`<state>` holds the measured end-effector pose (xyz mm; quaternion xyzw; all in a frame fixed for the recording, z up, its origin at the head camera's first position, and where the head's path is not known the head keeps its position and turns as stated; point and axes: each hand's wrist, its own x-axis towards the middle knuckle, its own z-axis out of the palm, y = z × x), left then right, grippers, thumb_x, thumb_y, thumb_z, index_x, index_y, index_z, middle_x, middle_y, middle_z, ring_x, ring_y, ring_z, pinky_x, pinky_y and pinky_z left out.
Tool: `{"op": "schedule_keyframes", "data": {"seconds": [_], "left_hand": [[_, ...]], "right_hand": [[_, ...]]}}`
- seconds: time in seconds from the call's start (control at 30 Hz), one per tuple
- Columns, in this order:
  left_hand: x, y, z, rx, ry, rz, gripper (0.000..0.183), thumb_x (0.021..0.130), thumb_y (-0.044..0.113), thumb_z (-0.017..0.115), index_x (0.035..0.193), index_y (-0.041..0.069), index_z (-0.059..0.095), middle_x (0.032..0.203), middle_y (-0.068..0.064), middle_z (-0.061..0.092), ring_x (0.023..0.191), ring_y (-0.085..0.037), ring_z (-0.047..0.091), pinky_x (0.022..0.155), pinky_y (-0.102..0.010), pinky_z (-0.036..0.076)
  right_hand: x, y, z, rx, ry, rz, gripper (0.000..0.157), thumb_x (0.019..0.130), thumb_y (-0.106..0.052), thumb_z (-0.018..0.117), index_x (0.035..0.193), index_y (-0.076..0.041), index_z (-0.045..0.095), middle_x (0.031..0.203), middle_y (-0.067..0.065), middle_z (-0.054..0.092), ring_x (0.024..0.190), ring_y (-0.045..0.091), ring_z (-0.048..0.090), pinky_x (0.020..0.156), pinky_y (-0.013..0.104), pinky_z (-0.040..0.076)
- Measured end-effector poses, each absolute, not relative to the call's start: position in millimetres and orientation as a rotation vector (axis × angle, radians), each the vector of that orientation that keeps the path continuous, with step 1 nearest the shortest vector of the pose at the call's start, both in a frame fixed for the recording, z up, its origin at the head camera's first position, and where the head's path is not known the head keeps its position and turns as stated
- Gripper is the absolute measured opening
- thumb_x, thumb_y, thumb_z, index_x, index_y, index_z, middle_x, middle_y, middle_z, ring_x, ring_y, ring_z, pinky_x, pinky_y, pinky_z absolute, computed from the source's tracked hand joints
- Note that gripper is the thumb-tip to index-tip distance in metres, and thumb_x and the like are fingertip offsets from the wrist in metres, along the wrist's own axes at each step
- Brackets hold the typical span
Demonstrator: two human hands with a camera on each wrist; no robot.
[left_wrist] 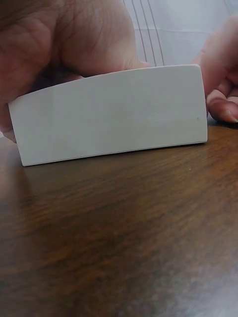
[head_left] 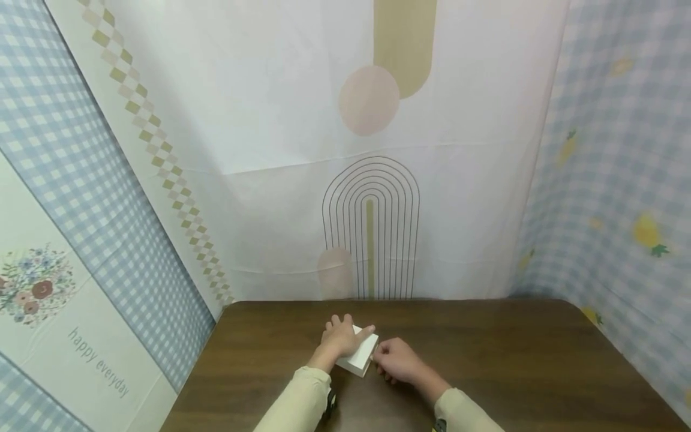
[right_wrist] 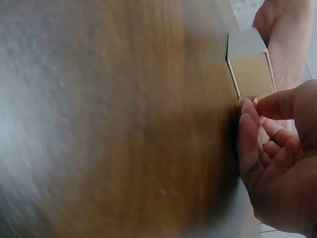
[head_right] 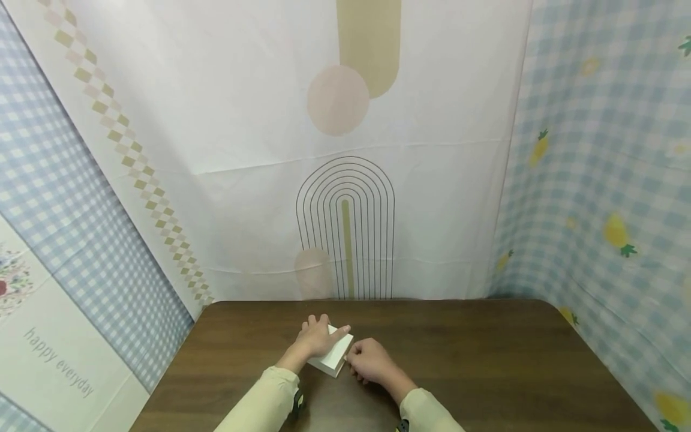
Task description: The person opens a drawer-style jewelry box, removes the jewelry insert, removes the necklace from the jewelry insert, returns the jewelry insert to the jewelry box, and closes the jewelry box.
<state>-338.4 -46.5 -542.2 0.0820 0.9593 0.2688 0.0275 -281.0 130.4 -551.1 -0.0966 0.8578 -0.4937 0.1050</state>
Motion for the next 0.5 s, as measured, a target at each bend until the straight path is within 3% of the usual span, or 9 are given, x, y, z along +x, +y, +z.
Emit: {"op": "schedule_keyframes", "data": {"seconds": [0.2,0.5], "left_hand": [[-338,-49,-544,0.25,2.941,0.859,0.082,0.1,0.07,0.057,0.137,-0.003,0.057,0.112,-0.023,0.054,0.101,-0.038,0.051,0.081,-0.05,0.047],[-332,-47,-534,0.212,2.92,0.875,0.079,0.1,0.063,0.062,0.14,-0.005,0.055,0.118,-0.027,0.054,0.11,-0.042,0.052,0.088,-0.061,0.049]], "right_hand": [[-280,131,-555,-0.359,2.531,-1.425,0.024,0.102,-0.015,0.064,0.082,-0.002,0.066,0.069,0.002,0.064,0.052,0.011,0.053,0.047,0.024,0.049],[-284,139,-554,-0.468,2.483,-1.374,0.026,0.106,-0.017,0.062,0.085,-0.003,0.064,0.072,0.003,0.065,0.053,0.012,0.056,0.049,0.025,0.051]]}}
